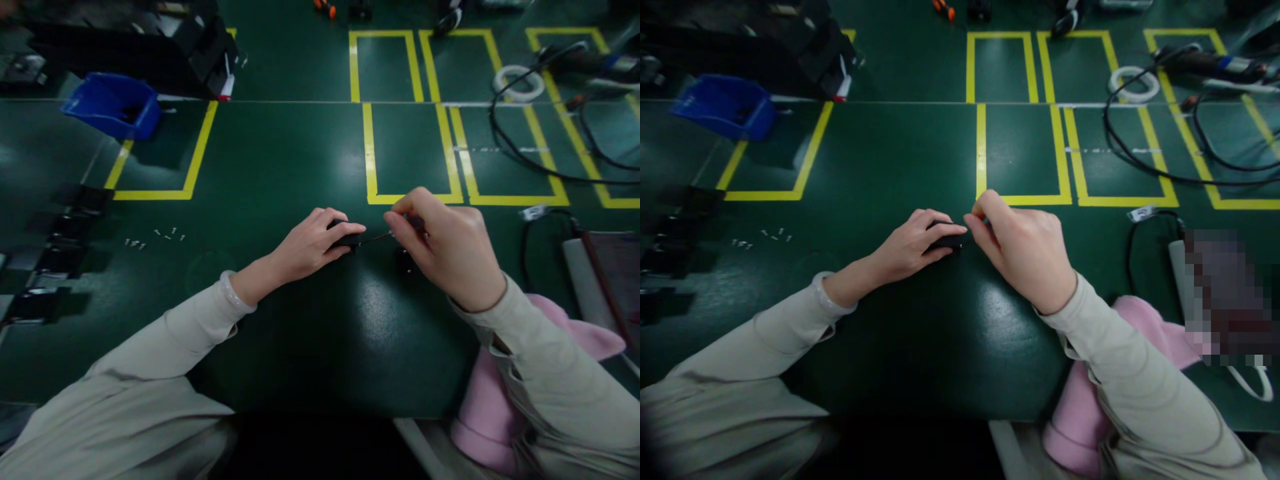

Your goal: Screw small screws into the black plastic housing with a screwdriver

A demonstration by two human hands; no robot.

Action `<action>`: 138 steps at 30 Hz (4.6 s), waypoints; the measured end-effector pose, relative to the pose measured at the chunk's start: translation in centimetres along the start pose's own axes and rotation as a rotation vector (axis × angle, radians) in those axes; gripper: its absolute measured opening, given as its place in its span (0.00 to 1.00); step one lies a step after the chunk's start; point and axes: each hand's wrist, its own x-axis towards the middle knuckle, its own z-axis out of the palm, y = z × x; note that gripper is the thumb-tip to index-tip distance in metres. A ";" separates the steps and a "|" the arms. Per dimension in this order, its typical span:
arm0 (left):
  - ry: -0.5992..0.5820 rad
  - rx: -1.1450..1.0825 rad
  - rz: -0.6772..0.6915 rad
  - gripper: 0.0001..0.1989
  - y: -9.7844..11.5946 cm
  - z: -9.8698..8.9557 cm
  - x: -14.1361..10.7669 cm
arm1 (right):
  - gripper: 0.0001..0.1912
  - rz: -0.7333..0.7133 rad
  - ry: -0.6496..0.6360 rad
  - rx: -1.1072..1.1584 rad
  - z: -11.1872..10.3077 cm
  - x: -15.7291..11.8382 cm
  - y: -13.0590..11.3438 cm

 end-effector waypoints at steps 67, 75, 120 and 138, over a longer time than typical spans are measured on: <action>0.109 0.029 -0.127 0.15 0.0 0.2 1.3 | 0.13 0.253 0.098 0.662 4.1 -1.4 2.8; 0.116 0.026 -0.127 0.15 0.1 0.2 1.4 | 0.07 0.230 0.094 0.630 4.1 -1.4 3.0; 0.123 0.043 -0.114 0.15 0.0 0.3 1.3 | 0.06 0.121 0.167 0.659 4.2 -1.2 3.8; 0.127 0.030 -0.115 0.15 0.1 0.2 1.2 | 0.11 0.141 0.146 0.655 4.1 -1.4 3.6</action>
